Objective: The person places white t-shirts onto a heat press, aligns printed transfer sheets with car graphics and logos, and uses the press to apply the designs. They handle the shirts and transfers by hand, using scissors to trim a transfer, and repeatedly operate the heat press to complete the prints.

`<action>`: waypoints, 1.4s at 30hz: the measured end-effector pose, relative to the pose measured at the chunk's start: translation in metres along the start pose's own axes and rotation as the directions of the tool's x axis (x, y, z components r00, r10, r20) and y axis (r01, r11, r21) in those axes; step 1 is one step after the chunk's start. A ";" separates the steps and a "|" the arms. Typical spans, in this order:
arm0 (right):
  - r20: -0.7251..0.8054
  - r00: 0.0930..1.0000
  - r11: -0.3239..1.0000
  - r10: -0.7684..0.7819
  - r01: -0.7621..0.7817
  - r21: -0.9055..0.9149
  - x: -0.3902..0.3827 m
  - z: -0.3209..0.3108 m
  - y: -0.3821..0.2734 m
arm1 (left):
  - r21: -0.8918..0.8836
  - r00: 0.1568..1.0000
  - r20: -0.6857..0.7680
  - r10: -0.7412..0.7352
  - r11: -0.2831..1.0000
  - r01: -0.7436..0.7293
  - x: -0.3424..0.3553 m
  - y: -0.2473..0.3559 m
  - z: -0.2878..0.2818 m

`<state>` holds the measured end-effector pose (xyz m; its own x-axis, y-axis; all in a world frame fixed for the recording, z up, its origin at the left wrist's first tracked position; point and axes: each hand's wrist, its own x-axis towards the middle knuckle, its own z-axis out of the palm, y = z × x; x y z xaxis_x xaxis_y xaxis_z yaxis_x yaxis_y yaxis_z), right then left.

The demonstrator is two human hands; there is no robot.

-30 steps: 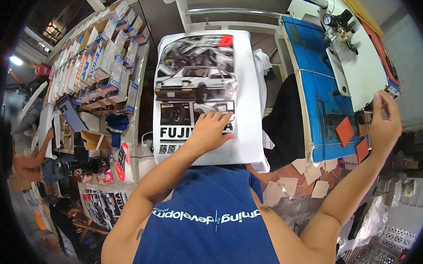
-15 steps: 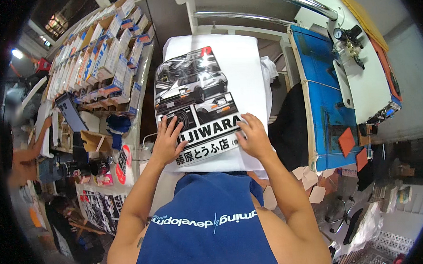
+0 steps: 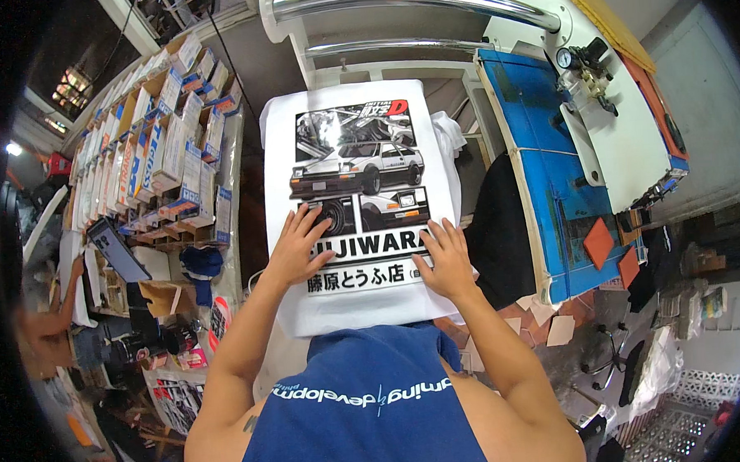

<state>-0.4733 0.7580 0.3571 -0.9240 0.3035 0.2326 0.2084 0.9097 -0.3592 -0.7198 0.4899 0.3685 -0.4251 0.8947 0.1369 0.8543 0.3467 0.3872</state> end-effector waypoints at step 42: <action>0.098 0.877 0.868 0.470 -0.479 0.129 0.355 0.054 0.184 | -0.128 0.905 -0.241 -0.349 0.936 0.327 0.211 -0.251 -0.034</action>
<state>-0.7807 1.0175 0.3248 -0.7442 0.6658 -0.0530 0.5822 0.6078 -0.5400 -1.0339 0.5827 0.3309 -0.7554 0.6212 0.2086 0.6227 0.5815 0.5236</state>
